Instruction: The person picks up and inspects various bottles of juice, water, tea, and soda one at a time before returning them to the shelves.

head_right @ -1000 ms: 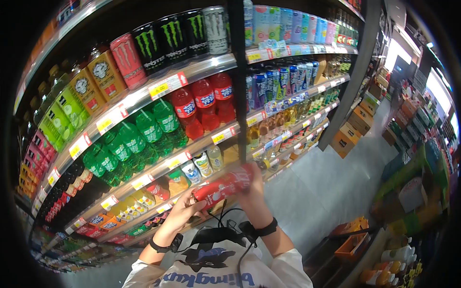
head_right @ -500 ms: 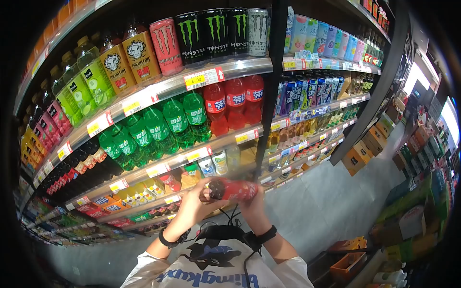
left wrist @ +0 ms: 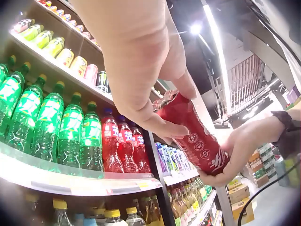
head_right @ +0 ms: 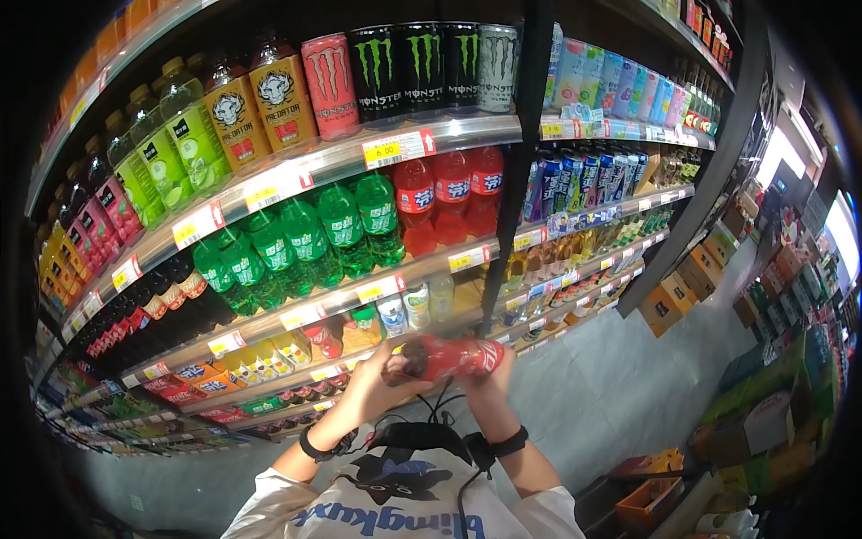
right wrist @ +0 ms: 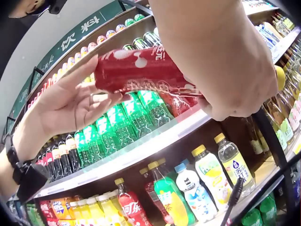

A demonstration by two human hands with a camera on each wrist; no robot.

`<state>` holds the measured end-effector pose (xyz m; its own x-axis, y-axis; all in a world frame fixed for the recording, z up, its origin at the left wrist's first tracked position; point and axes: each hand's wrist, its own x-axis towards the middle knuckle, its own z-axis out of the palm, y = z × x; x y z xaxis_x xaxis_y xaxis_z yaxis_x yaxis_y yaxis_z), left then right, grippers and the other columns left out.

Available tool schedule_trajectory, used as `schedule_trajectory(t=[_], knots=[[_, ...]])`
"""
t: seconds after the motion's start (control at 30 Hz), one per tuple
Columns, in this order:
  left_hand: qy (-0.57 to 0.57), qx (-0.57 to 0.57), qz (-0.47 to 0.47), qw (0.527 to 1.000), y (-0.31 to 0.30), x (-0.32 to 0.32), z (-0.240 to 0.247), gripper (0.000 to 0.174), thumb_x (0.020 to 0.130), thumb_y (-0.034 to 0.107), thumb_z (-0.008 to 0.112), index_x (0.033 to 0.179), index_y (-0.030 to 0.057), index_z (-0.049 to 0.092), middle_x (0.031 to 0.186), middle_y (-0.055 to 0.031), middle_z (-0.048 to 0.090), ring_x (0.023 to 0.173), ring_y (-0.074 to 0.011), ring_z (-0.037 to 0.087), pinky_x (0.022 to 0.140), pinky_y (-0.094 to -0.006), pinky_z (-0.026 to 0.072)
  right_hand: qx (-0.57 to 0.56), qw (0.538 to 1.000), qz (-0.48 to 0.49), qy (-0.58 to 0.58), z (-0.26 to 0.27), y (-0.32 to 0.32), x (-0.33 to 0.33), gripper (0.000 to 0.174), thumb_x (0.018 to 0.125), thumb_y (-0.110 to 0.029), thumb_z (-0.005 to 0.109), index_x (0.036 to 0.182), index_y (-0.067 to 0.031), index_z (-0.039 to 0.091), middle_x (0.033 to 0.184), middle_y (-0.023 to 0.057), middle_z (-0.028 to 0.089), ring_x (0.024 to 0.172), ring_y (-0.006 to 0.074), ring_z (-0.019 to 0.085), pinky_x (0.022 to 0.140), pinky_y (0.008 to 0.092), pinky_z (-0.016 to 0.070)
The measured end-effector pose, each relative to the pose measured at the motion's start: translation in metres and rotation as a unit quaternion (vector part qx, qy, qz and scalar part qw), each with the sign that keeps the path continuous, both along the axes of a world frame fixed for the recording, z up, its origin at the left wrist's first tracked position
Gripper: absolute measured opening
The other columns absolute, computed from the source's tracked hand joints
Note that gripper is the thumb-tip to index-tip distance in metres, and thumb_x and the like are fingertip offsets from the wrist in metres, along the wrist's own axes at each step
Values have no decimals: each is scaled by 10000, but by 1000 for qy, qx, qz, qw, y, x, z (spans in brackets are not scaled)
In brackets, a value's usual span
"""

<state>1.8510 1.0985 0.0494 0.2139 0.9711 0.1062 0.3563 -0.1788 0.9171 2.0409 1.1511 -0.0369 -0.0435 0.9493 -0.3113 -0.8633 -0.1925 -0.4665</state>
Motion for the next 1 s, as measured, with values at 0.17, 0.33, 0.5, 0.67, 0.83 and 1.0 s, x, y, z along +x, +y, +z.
schedule_trajectory(t=[0.17, 0.33, 0.5, 0.67, 0.83, 1.0], knots=[[-142, -40, -46, 988, 11, -21, -47, 660, 779, 51, 772, 1320, 53, 393, 1132, -87, 607, 1027, -124, 583, 852, -288, 517, 70, 994, -60, -61, 10, -8, 2, 326, 988, -390, 410, 1024, -92, 537, 930, 45, 655, 874, 188, 648, 807, 360, 522], [-201, -144, -44, 968, 24, -49, -83, 576, 839, 6, 689, 1324, 69, 384, 1225, -95, 546, 1098, -153, 562, 922, -352, 513, 118, 965, -85, -220, 14, -12, -11, 220, 1003, -288, 463, 1074, -85, 508, 969, 24, 627, 889, 143, 625, 773, 284, 504], [-409, -281, -22, 868, 27, -92, -120, 356, 930, 105, 595, 1255, 89, 451, 1253, -68, 529, 1072, -188, 589, 915, -397, 538, 109, 976, 25, -187, -1, -3, -3, 175, 972, -238, 551, 1061, -92, 513, 841, 11, 585, 666, 85, 565, 581, 249, 458], [-418, -289, 12, 861, 7, -117, -136, 370, 940, 94, 570, 1300, 91, 487, 1222, -72, 566, 1090, -185, 576, 873, -393, 559, 79, 946, 96, -301, -3, 11, -18, 166, 910, -113, 637, 1034, -58, 540, 802, 19, 583, 615, 83, 575, 498, 231, 470], [-529, -282, 43, 799, 0, -143, -178, 377, 930, 125, 592, 1292, 104, 492, 1250, -66, 568, 1140, -204, 553, 920, -419, 514, 198, 867, 164, -428, -12, 19, -51, 247, 870, -75, 675, 1075, -26, 547, 864, 59, 598, 676, 127, 626, 548, 242, 535], [-687, -238, 140, 672, 27, -155, -244, 393, 921, 194, 612, 1285, 101, 497, 1240, -98, 584, 1143, -252, 554, 964, -448, 465, 512, 505, 127, -683, 17, 18, -100, 295, 868, -157, 665, 1090, -15, 534, 920, 217, 596, 782, 315, 642, 636, 373, 505]])
